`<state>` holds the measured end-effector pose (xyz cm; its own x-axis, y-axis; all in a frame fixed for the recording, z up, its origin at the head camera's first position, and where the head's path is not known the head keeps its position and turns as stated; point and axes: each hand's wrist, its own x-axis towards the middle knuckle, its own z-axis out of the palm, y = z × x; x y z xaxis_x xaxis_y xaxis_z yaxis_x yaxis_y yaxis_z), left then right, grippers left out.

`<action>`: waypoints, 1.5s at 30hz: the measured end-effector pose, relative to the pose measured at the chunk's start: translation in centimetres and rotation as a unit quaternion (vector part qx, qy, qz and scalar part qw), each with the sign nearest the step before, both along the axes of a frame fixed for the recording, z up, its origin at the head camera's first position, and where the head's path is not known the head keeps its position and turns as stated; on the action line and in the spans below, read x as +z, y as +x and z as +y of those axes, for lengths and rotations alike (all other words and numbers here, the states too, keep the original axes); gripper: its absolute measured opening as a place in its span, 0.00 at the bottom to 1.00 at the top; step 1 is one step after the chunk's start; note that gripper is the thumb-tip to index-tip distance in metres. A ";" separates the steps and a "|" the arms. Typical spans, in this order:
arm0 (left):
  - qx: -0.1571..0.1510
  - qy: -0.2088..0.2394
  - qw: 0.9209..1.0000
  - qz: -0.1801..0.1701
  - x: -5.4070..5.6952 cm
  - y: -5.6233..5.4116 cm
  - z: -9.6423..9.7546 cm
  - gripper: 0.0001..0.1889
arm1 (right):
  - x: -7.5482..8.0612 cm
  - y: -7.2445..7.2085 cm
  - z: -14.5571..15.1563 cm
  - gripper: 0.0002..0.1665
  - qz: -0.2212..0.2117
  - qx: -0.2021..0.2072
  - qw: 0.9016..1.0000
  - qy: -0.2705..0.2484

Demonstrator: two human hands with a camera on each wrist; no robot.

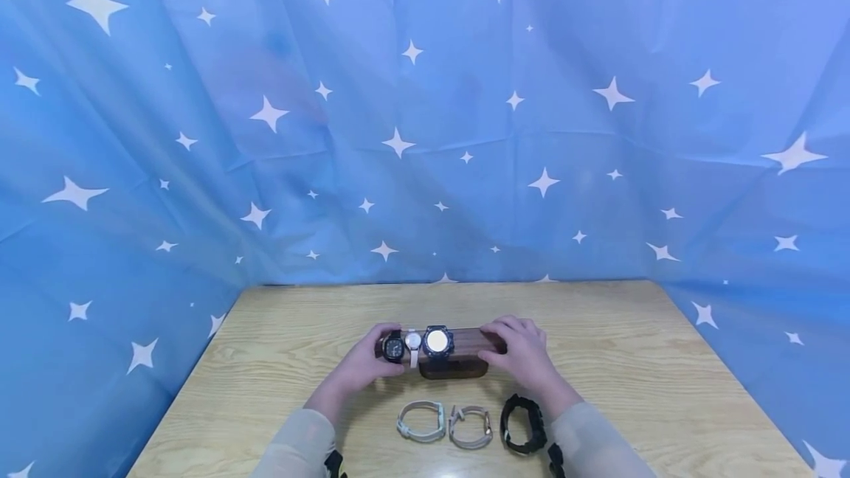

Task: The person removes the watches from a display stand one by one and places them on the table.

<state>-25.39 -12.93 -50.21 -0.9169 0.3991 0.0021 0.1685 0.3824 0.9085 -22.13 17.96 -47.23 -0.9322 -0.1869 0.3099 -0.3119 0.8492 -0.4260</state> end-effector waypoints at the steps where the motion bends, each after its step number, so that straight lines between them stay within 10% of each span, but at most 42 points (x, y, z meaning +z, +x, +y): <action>1: 0.001 -0.001 1.000 -0.001 0.1 0.0 0.0 0.41 | 0.0 0.0 0.0 0.26 0.001 0.001 1.000 -0.002; 23: 0.053 -0.014 0.998 0.032 1.2 1.1 -0.9 0.39 | -0.1 0.3 0.4 0.26 0.015 -0.003 1.000 -0.014; 45: 0.057 0.015 0.998 0.030 -0.6 4.6 -3.9 0.35 | -0.6 0.3 -0.2 0.25 0.035 -0.004 0.999 -0.013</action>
